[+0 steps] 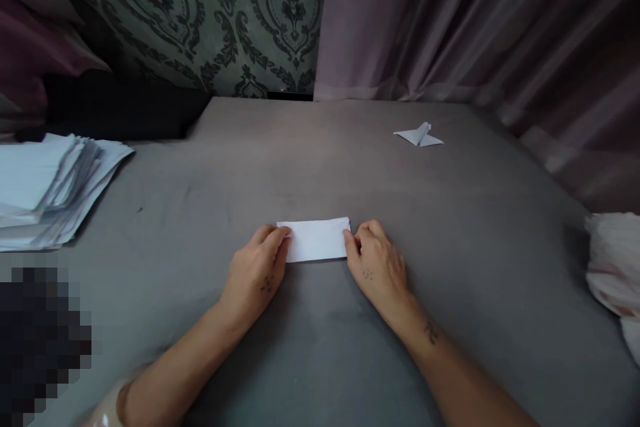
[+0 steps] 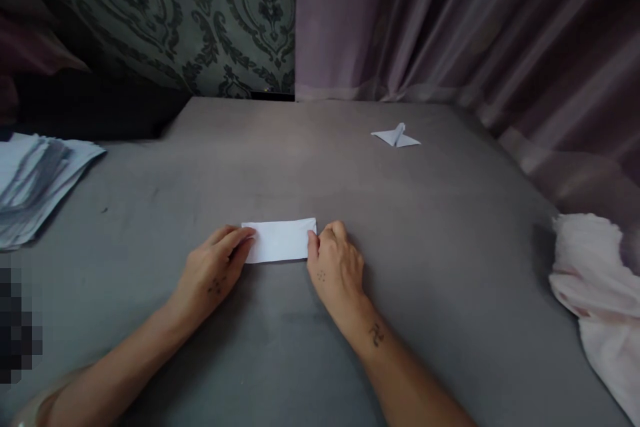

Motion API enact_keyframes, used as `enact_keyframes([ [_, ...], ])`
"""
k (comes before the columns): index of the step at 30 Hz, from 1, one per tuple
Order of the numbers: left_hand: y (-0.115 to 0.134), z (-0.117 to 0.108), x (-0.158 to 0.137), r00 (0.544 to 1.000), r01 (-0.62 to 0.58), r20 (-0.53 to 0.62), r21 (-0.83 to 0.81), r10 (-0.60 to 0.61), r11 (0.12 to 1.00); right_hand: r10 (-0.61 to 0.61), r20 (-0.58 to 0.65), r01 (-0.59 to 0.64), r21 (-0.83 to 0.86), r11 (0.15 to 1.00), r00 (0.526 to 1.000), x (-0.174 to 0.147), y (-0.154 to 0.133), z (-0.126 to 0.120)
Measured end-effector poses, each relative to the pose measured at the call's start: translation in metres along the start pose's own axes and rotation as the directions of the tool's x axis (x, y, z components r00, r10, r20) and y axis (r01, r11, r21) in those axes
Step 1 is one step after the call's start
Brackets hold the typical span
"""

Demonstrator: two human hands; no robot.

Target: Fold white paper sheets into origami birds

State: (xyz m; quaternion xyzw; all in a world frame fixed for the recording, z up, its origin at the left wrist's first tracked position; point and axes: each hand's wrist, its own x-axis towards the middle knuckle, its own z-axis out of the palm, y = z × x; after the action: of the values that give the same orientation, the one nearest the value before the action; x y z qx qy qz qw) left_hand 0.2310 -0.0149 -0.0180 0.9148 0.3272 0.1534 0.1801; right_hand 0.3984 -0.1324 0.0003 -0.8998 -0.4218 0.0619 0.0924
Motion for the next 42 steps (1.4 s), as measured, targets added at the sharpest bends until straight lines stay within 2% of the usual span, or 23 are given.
enact_keyframes([
  [7, -0.002, 0.001, 0.001, 1.000, 0.004, 0.005, -0.034, -0.004, 0.999, 0.033, 0.017, -0.032, -0.059, 0.998, 0.999, 0.002, -0.002, -0.001],
  [10, -0.002, 0.001, 0.001, 1.000, 0.001, 0.011, -0.040, 0.000, 0.999, 0.054, 0.012, -0.053, -0.030, 0.998, 0.998, 0.004, 0.000, 0.002],
  [14, -0.001, 0.001, 0.001, 1.000, 0.016, 0.018, -0.023, -0.016, 1.000, 0.011, -0.076, 0.007, 0.228, 0.974, 0.997, 0.000, 0.010, 0.008],
  [18, -0.001, 0.001, 0.001, 1.000, 0.027, 0.013, -0.018, -0.027, 0.999, -0.024, -0.144, 0.096, 0.514, 0.852, 0.989, -0.008, 0.017, 0.010],
  [22, 0.000, 0.000, 0.000, 1.000, 0.008, 0.019, -0.039, -0.007, 0.999, 0.038, -0.108, 0.039, 0.628, 0.777, 0.993, -0.011, 0.015, 0.009],
  [26, -0.001, -0.001, -0.002, 1.000, -0.004, 0.018, -0.053, 0.005, 0.999, 0.060, -0.020, -0.035, 0.609, 0.793, 0.998, -0.009, 0.011, 0.010],
  [33, -0.003, -0.002, -0.002, 1.000, -0.006, 0.021, -0.068, 0.008, 0.998, 0.029, 0.006, -0.027, 0.521, 0.853, 1.000, -0.009, 0.006, 0.005],
  [42, 0.000, -0.006, 0.000, 1.000, 0.001, 0.021, -0.074, 0.001, 0.997, 0.123, 0.029, -0.120, 0.513, 0.850, 0.992, -0.004, 0.005, 0.003],
])
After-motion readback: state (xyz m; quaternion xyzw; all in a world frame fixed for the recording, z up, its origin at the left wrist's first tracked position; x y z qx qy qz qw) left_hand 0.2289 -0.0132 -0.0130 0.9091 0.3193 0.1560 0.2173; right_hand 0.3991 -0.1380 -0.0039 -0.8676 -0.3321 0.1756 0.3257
